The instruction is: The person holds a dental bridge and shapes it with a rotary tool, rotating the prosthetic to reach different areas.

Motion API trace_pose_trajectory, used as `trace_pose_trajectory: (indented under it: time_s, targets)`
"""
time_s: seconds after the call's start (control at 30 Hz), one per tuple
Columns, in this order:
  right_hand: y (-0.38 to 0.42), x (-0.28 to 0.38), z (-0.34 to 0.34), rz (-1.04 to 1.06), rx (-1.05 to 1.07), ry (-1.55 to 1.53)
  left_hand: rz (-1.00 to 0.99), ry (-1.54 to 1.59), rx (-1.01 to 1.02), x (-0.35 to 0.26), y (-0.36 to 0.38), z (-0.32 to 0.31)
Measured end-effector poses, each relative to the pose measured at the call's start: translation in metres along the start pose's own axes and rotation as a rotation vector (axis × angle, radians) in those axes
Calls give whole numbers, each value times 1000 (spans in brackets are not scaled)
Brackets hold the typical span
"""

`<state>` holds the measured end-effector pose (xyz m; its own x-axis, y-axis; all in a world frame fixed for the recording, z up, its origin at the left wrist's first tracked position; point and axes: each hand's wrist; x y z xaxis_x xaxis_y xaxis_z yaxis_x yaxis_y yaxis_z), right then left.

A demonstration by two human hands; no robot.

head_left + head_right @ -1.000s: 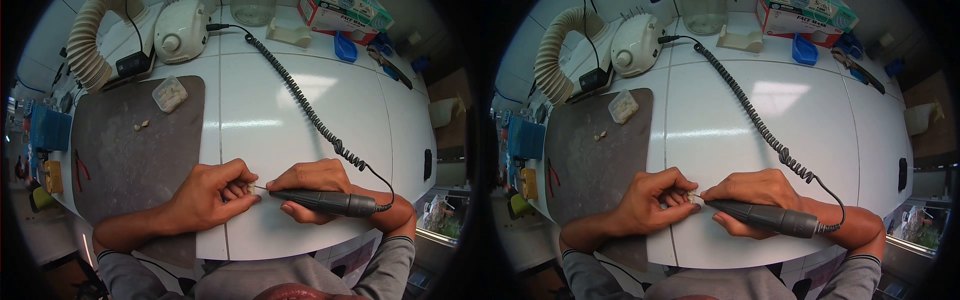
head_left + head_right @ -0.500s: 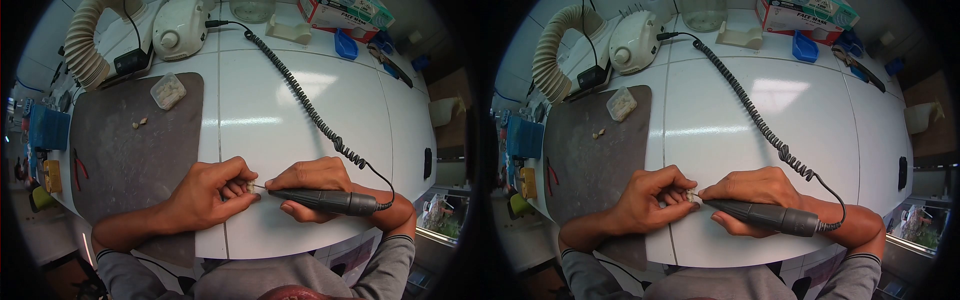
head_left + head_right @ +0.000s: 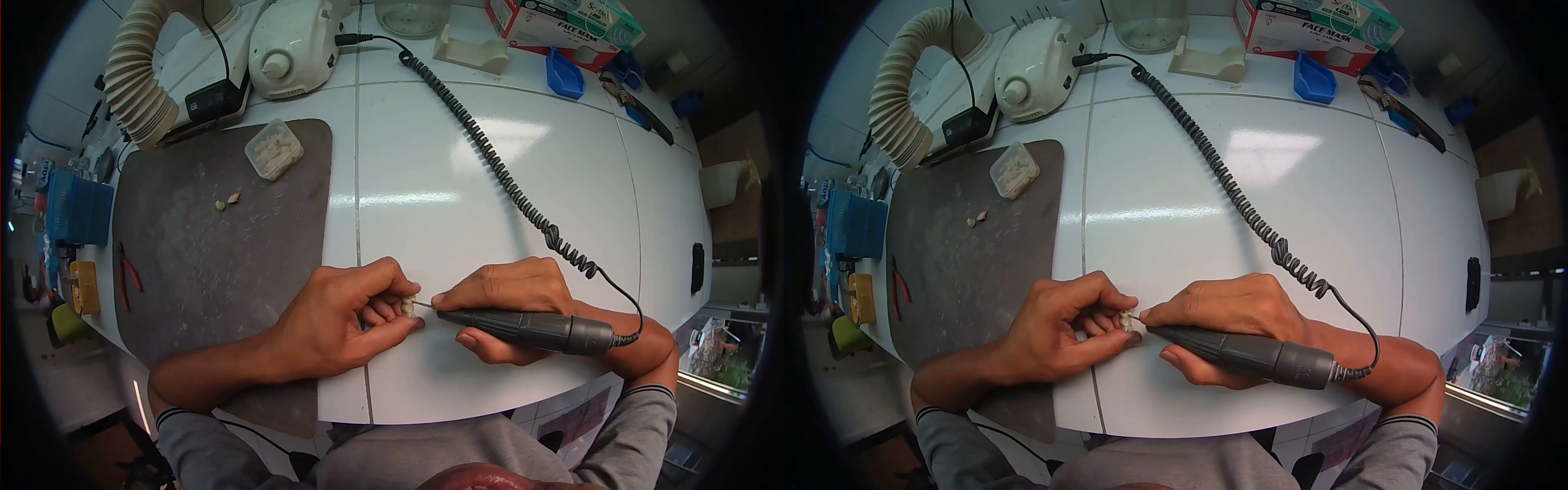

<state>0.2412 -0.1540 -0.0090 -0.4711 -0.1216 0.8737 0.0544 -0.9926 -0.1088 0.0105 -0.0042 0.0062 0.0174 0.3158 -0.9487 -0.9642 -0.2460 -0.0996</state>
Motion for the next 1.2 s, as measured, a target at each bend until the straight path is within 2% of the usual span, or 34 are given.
trace_pose_trajectory:
  time_s: [1.2]
  targets:
    - [-1, -1, -1, 13, -20, -13, -23, -9, 49, -2, 0, 4]
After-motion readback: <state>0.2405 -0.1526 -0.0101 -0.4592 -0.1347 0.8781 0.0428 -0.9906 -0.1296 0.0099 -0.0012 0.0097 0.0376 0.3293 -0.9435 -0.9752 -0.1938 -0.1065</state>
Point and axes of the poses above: each hand's wrist, its own y-axis away from the middle knuckle, its own z-axis out of the back of the hand, x = y × z, and after that the axes turned 15 degrees about -z, right-handed
